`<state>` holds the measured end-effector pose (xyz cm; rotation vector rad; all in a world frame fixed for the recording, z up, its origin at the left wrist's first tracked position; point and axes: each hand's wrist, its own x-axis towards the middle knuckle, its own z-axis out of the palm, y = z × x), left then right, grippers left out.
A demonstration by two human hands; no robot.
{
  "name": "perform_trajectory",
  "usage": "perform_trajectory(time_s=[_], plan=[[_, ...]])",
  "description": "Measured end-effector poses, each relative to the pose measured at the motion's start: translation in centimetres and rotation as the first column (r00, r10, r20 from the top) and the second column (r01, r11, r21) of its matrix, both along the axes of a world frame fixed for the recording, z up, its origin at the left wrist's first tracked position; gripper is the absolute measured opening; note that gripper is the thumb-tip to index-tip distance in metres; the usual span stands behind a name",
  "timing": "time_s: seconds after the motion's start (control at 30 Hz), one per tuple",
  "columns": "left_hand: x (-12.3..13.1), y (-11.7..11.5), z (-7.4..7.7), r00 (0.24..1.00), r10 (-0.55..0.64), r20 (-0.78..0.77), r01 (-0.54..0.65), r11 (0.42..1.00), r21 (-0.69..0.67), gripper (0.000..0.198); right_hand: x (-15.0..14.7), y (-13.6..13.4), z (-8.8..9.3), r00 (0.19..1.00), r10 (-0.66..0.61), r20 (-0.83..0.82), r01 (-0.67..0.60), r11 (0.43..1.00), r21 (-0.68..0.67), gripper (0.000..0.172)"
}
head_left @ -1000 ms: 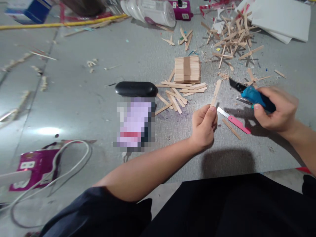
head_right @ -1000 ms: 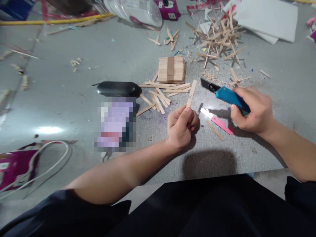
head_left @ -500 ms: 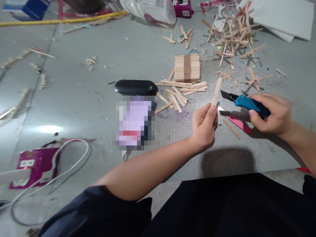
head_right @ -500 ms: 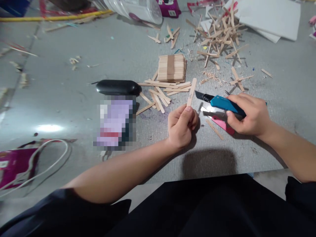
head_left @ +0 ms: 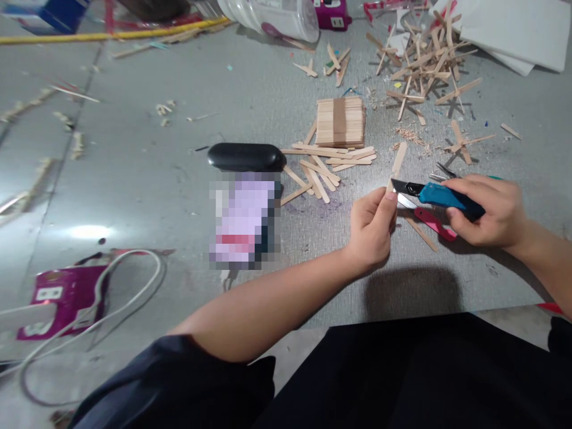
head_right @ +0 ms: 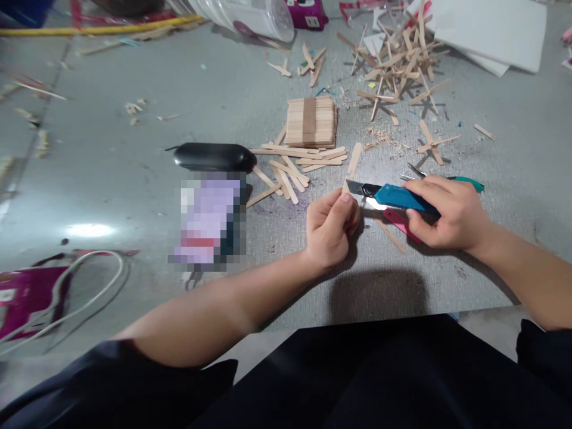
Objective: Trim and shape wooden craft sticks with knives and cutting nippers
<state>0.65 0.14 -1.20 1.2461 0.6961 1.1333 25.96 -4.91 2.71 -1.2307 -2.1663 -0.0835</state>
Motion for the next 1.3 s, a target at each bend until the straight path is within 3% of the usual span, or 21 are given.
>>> perform_trajectory(time_s=[0.53, 0.77, 0.83, 0.9, 1.0, 1.3], plan=[[0.2, 0.3, 0.6, 0.998, -0.034, 0.054, 0.040, 0.994, -0.105, 0.080, -0.1, 0.1, -0.5, 0.996, -0.083, 0.032, 0.082, 0.996, 0.025, 0.035], [0.1, 0.1, 0.4, 0.999, -0.013, 0.037, 0.016, 0.996, -0.086, 0.082, 1.4, 1.3, 0.6, 0.954, -0.287, -0.085, 0.286, 0.958, -0.020, 0.024], [0.1, 0.1, 0.4, 0.999, -0.011, 0.037, 0.014, 0.997, -0.082, 0.082, 1.4, 1.2, 0.6, 0.964, -0.255, -0.075, 0.254, 0.967, -0.019, 0.026], [0.2, 0.2, 0.4, 0.999, -0.004, 0.036, 0.006, 0.998, -0.068, 0.081, 1.2, 1.0, 0.2, 0.987, -0.135, -0.081, 0.139, 0.989, 0.041, 0.027], [0.2, 0.2, 0.2, 0.999, 0.012, 0.032, -0.011, 0.999, -0.039, 0.080, 0.9, 0.6, -0.5, 0.998, -0.055, -0.034, 0.055, 0.998, 0.007, 0.032], [0.1, 0.0, -0.2, 0.998, 0.053, -0.025, -0.054, 0.998, -0.024, 0.075, 0.6, 0.3, 0.0, 1.000, -0.025, -0.004, 0.025, 0.998, -0.055, 0.036]])
